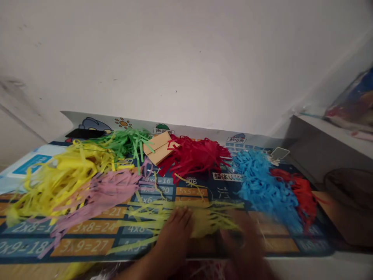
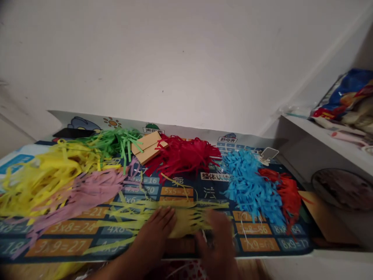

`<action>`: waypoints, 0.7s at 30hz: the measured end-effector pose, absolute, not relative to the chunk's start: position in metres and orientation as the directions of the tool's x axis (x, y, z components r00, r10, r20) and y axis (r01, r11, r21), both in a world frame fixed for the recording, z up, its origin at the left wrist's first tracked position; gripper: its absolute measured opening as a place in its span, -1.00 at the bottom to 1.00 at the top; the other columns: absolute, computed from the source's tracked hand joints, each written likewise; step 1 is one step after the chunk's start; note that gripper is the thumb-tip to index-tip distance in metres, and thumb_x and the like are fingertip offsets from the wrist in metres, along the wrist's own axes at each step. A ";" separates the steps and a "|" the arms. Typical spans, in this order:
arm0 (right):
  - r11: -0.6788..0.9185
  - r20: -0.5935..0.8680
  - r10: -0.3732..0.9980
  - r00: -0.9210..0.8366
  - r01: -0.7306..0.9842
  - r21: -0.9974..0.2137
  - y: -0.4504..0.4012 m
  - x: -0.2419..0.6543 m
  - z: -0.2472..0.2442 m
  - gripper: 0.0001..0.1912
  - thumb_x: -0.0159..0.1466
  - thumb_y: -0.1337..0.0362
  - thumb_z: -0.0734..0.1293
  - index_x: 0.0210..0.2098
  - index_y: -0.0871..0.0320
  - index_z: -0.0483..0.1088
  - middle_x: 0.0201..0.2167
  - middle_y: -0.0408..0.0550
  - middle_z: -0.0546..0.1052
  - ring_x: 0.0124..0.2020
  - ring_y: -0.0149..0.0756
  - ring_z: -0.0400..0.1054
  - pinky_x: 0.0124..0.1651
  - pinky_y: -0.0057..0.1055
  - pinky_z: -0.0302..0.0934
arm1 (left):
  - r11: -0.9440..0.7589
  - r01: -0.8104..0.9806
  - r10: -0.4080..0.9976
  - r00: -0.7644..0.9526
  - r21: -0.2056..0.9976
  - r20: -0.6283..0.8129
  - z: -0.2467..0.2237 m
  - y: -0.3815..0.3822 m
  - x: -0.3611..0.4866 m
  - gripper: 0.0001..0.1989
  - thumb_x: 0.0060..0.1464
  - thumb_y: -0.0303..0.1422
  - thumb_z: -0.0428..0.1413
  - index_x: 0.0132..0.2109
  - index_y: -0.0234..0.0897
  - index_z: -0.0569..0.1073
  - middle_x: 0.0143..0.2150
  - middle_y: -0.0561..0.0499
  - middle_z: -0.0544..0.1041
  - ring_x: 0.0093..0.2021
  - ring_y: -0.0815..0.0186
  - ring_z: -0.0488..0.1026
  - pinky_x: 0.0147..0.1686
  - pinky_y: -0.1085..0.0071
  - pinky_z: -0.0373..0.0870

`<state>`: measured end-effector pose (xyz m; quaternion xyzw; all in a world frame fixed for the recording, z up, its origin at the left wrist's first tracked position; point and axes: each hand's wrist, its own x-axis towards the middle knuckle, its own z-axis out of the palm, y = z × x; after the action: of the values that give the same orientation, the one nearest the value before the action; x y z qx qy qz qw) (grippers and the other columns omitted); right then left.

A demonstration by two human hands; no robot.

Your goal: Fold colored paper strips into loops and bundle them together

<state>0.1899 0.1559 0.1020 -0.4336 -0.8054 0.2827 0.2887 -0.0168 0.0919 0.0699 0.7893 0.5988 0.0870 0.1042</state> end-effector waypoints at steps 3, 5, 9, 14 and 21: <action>0.658 0.282 0.717 -0.637 0.486 -0.575 0.144 0.160 0.079 -0.51 0.12 0.42 0.24 0.06 0.09 0.38 0.04 0.06 0.49 0.11 -0.01 0.32 0.27 0.10 -0.02 | -0.260 0.912 0.965 0.257 0.316 0.054 0.069 0.091 -0.026 -0.52 0.16 -0.27 0.05 0.21 -0.31 0.36 0.23 -0.22 0.39 0.25 -0.01 0.28 0.26 0.01 0.08; 0.709 0.263 0.666 -0.698 0.482 -0.516 0.151 0.151 0.072 -0.56 0.12 0.51 0.17 -0.06 0.13 0.44 -0.14 0.03 0.58 -0.09 -0.13 0.44 0.19 -0.02 0.09 | -0.273 0.893 0.962 0.254 0.358 0.101 0.065 0.087 -0.039 -0.66 0.17 -0.36 0.04 0.08 -0.21 0.48 0.09 -0.12 0.53 0.13 0.10 0.41 0.21 0.10 0.17; 0.678 0.200 0.688 -0.698 0.519 -0.521 0.173 0.161 0.077 -0.72 0.30 0.39 0.14 -0.26 0.08 0.47 -0.31 -0.06 0.59 -0.25 -0.21 0.43 -0.03 -0.20 0.15 | -0.233 0.831 0.963 0.125 0.506 0.239 0.070 0.073 -0.074 -0.77 0.16 -0.44 0.06 -0.14 -0.07 0.57 -0.18 0.04 0.64 -0.10 0.24 0.52 -0.02 0.27 0.31; 0.554 0.071 0.788 -0.612 0.652 -0.518 0.187 0.160 0.087 -0.63 0.38 0.18 0.15 -0.46 0.11 0.44 -0.43 -0.09 0.55 -0.36 -0.24 0.38 -0.21 -0.33 0.08 | -0.001 0.842 0.989 -0.080 0.539 0.127 0.090 0.077 -0.082 -0.82 0.15 -0.27 0.12 -0.36 -0.16 0.56 -0.44 0.04 0.57 -0.31 0.22 0.49 -0.17 0.23 0.24; 0.516 -0.033 0.812 -0.583 0.743 -0.427 0.209 0.136 0.086 -0.79 0.30 0.23 0.29 -0.44 0.10 0.47 -0.42 -0.15 0.59 -0.37 -0.26 0.42 -0.23 -0.36 0.03 | 0.156 0.938 0.985 -0.171 0.309 0.022 0.099 0.099 -0.069 -0.73 0.14 -0.30 0.06 -0.49 -0.23 0.50 -0.47 -0.03 0.57 -0.28 0.14 0.48 -0.12 0.14 0.14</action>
<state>0.1360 0.2086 0.0858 -0.4485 -0.8664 0.2020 0.0857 -0.0685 0.0990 0.0993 0.6371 0.7547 0.1266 0.0923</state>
